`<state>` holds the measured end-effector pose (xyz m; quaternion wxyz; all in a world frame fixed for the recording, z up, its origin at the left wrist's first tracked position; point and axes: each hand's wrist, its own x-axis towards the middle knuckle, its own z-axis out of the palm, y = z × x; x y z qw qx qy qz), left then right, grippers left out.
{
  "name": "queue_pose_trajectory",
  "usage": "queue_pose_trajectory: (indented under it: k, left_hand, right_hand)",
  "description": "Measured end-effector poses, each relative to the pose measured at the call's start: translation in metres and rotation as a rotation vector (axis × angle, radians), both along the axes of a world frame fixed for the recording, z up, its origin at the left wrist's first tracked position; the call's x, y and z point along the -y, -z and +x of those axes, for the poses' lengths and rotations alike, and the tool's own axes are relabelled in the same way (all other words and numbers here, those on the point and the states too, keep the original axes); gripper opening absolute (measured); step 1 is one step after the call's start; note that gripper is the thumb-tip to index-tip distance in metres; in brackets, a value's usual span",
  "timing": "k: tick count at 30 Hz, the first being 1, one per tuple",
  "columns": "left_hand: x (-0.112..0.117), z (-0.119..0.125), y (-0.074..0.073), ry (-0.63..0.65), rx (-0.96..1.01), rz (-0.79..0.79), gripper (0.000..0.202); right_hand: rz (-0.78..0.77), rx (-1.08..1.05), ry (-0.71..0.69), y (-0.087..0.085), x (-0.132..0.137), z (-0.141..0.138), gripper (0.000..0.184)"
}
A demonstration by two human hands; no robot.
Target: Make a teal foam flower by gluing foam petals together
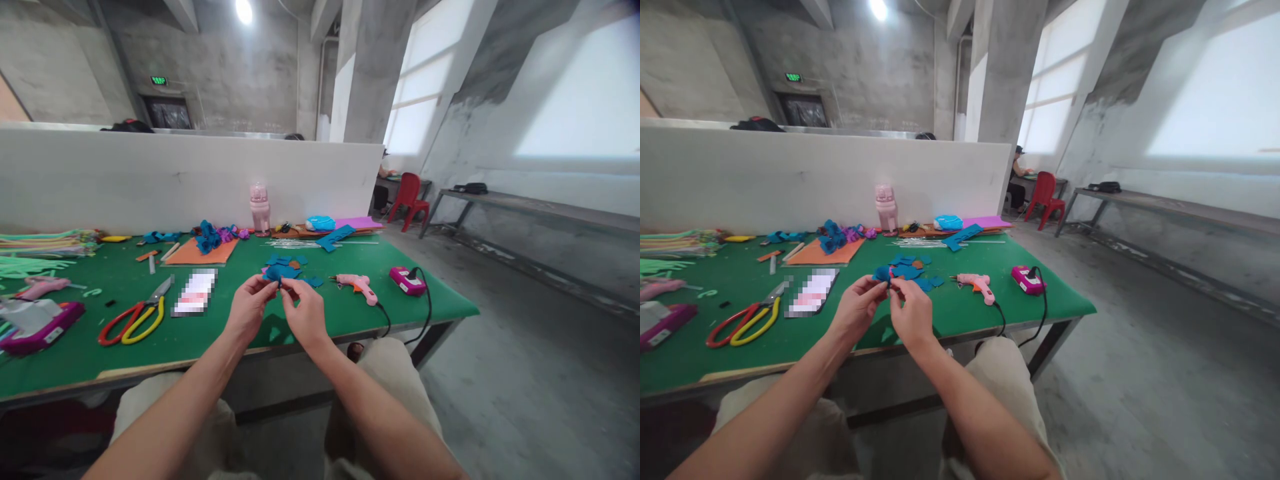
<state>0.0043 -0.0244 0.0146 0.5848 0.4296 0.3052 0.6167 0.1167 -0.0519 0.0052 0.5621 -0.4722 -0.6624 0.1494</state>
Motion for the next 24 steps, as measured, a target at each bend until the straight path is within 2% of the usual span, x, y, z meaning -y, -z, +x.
queue_pose_trajectory:
  k: [3, 6, 10, 15, 20, 24]
  left_hand:
    - [0.001, 0.001, -0.001, -0.027, -0.015, 0.007, 0.02]
    - [0.001, 0.001, 0.0, -0.021, -0.002, 0.005, 0.02]
    - [-0.001, -0.001, 0.0, -0.002, 0.03, -0.015, 0.021]
    - [-0.001, -0.002, -0.002, 0.044, 0.034, -0.02, 0.018]
    - [0.002, -0.002, 0.0, 0.041, -0.075, 0.061, 0.015]
    - [0.003, -0.002, -0.001, 0.067, -0.132, 0.046, 0.018]
  right_hand:
    - [0.017, 0.096, 0.027, 0.002, 0.001, -0.001, 0.03]
    - [0.011, 0.088, 0.016, 0.002, 0.0, -0.001, 0.029]
    - [-0.02, -0.096, -0.082, -0.001, -0.004, 0.002, 0.023]
    - [-0.168, -0.327, -0.271, 0.003, -0.013, 0.004, 0.026]
    - [-0.164, -0.399, -0.26, 0.003, -0.015, 0.006, 0.016]
    - [-0.202, -0.519, -0.257, -0.002, -0.017, 0.011, 0.018]
